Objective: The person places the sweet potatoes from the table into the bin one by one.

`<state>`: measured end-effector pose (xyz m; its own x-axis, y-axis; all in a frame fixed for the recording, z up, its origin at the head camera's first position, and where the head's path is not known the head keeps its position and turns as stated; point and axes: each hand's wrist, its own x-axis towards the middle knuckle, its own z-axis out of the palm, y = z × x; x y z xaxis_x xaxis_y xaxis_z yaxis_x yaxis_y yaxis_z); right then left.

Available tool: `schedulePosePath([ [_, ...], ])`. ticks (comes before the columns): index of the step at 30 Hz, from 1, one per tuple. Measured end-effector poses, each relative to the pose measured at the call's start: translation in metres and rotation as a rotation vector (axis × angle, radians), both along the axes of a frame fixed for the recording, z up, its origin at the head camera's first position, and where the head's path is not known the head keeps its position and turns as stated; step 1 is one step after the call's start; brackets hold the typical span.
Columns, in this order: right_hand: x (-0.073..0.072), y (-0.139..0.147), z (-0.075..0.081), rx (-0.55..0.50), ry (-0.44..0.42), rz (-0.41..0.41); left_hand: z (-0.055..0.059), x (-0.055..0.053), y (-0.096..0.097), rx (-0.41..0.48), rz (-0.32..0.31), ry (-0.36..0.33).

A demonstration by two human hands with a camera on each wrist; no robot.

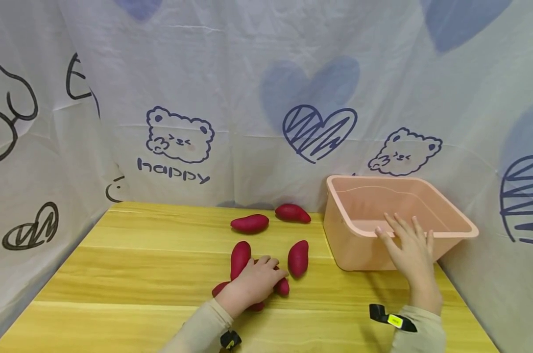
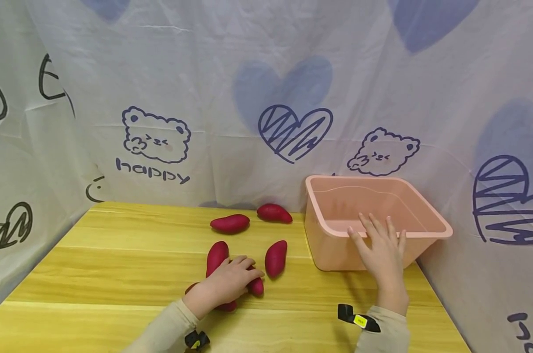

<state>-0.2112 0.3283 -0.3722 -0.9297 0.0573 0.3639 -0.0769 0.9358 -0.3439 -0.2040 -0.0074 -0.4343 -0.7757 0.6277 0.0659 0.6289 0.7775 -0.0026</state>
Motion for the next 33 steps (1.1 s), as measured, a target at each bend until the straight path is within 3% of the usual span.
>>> schedulePosePath([
  [19,0.002,0.000,0.001,0.081,-0.038,0.005,-0.006,-0.002,0.002,-0.017,0.025,-0.032],
  [25,0.002,0.002,0.001,0.105,-0.027,-0.002,-0.002,-0.003,0.000,-0.003,-0.004,0.034],
  [33,0.000,0.004,0.002,0.129,-0.039,0.007,0.012,-0.006,-0.006,0.078,-0.022,0.121],
])
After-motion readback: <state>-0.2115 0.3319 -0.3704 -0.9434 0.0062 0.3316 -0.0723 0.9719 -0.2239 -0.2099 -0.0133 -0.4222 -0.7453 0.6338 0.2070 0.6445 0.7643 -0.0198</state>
